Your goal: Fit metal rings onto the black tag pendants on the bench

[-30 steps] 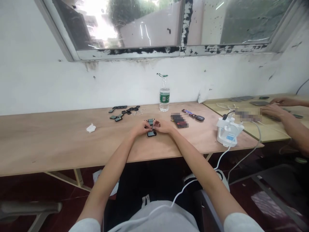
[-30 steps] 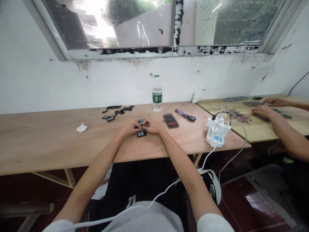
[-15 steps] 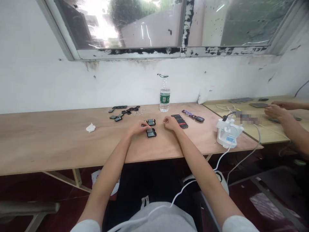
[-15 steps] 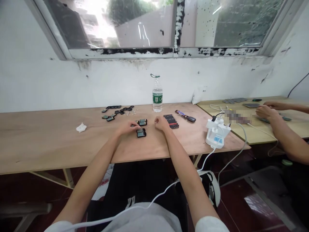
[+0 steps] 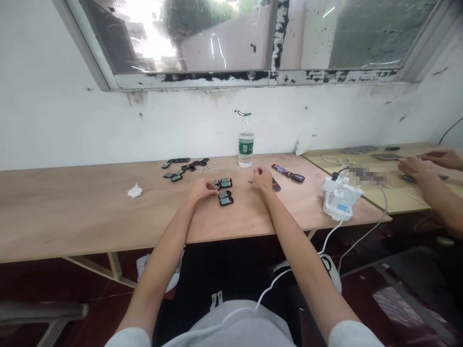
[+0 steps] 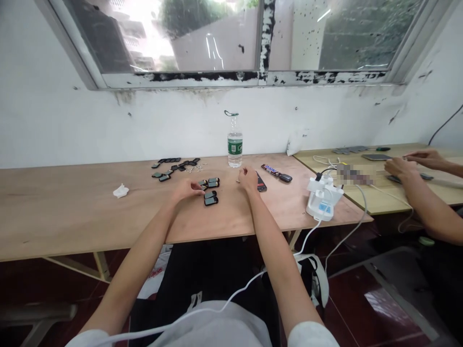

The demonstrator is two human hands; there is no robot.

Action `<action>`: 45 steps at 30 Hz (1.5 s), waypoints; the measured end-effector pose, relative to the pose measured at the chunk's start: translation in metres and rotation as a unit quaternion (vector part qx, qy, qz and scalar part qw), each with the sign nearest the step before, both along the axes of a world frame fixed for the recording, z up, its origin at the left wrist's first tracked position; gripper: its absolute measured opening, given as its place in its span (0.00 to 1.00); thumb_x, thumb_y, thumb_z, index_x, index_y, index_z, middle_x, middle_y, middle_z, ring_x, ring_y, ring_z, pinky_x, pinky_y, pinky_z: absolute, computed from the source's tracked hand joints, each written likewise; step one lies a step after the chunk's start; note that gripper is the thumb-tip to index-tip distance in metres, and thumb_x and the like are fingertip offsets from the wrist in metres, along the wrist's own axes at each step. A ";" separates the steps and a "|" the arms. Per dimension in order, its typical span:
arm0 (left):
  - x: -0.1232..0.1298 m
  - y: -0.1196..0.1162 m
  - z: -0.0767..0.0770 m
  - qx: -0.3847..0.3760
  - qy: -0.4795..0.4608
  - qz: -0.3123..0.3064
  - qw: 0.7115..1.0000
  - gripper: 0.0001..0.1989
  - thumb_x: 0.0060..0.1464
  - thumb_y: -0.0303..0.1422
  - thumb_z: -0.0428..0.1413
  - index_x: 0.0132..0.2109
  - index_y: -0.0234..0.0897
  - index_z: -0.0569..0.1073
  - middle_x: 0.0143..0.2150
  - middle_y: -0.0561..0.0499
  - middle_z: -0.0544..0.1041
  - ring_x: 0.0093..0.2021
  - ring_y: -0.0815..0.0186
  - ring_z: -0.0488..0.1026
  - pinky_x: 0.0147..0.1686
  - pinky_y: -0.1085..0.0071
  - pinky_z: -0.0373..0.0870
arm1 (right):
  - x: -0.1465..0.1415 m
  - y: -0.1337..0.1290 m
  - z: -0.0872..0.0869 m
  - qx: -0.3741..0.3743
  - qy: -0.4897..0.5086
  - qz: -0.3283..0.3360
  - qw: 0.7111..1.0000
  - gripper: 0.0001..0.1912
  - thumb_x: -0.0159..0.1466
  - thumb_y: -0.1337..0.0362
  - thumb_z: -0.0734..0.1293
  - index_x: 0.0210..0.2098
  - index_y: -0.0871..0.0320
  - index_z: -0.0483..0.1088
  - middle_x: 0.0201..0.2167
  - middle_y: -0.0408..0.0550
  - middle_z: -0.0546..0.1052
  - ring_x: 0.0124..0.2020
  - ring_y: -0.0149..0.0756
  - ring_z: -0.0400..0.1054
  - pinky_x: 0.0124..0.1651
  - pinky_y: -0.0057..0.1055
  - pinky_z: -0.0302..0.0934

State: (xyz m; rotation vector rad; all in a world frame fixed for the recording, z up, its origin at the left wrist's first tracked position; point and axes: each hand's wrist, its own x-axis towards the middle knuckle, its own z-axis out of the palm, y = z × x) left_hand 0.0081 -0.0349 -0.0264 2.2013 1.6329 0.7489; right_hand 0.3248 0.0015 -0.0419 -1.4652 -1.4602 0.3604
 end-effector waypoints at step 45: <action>0.023 -0.005 -0.002 0.201 -0.073 -0.185 0.959 0.07 0.52 0.34 0.71 0.38 0.36 0.87 0.45 0.41 0.87 0.41 0.60 0.83 0.42 0.67 0.81 | -0.049 -0.023 -0.018 0.009 0.058 0.420 0.906 0.17 0.61 0.59 0.75 0.47 0.54 0.71 0.37 0.45 0.79 0.38 0.39 0.76 0.48 0.39 0.75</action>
